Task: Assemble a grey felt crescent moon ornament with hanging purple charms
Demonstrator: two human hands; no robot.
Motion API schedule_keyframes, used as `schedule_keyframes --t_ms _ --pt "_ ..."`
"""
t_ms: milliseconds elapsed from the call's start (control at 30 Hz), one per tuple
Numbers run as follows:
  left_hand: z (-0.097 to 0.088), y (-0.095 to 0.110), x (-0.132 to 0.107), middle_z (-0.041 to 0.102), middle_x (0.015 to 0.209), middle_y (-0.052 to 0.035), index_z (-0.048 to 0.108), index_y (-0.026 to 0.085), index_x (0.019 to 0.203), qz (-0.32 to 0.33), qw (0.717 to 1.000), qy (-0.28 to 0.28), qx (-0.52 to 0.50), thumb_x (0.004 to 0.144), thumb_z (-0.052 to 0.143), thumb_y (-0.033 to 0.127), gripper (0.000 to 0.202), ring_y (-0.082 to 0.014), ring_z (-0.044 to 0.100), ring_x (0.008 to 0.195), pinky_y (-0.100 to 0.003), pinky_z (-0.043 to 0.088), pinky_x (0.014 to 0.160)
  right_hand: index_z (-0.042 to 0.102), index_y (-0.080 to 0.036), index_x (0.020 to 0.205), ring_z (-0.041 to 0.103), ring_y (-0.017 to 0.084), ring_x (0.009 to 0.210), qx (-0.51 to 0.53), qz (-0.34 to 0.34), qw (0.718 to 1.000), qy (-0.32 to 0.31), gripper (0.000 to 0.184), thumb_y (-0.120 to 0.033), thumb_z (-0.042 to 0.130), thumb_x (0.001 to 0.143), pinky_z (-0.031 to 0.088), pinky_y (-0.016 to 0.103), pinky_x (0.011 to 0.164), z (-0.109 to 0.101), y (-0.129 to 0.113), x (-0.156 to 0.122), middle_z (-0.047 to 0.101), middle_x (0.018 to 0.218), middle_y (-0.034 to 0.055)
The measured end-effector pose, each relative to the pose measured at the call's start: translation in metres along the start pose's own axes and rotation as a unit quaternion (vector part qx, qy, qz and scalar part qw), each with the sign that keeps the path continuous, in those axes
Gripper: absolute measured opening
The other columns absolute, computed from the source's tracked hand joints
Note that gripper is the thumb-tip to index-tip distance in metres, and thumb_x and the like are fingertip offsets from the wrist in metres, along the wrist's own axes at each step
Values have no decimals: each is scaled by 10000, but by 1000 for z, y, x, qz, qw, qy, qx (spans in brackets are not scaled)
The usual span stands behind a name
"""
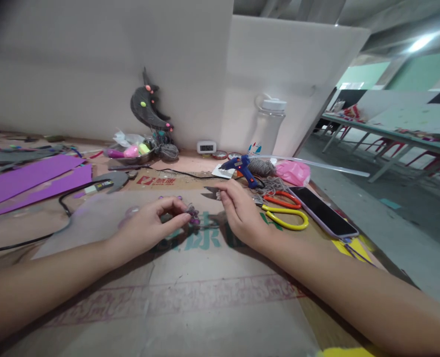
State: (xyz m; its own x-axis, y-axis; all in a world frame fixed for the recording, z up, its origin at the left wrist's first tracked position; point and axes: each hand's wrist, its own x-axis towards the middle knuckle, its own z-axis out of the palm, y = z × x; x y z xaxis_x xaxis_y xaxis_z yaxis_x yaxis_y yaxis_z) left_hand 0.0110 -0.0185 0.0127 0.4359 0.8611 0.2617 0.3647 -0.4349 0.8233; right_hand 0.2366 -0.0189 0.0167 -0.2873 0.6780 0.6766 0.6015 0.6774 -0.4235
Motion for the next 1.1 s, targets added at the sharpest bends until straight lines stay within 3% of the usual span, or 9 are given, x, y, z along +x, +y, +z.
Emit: schedule_keyframes --t_ms 233,500,733,1100 --pt "-1 2 -2 663 770 18 601 202 777 21 999 9 43 867 584 291 127 -147 599 745 -247 449 689 537 -179 1298 539 208 805 -71 -88 990 -90 412 -420 352 1020 458 341 717 -2 0 -3 544 868 62" --pt "0 6 -4 672 786 25 608 209 789 21 993 30 112 843 581 255 76 -149 607 746 -254 449 695 590 -132 1243 541 205 783 -149 -186 967 -85 399 -368 349 1031 428 323 700 0 4 -4 602 843 74" --pt "-1 5 -3 679 786 21 609 203 790 21 995 36 89 855 577 266 96 -145 609 737 -244 451 682 601 -141 1220 557 211 807 -158 -196 964 -81 345 -345 416 1013 429 330 718 -2 4 -4 627 870 81" --pt "0 -6 3 680 834 -1 638 197 857 19 999 -15 -27 882 589 314 129 -153 614 785 -257 467 700 601 -137 1202 567 216 826 -150 -184 968 -81 366 -374 389 1019 445 336 731 0 5 -4 635 881 88"
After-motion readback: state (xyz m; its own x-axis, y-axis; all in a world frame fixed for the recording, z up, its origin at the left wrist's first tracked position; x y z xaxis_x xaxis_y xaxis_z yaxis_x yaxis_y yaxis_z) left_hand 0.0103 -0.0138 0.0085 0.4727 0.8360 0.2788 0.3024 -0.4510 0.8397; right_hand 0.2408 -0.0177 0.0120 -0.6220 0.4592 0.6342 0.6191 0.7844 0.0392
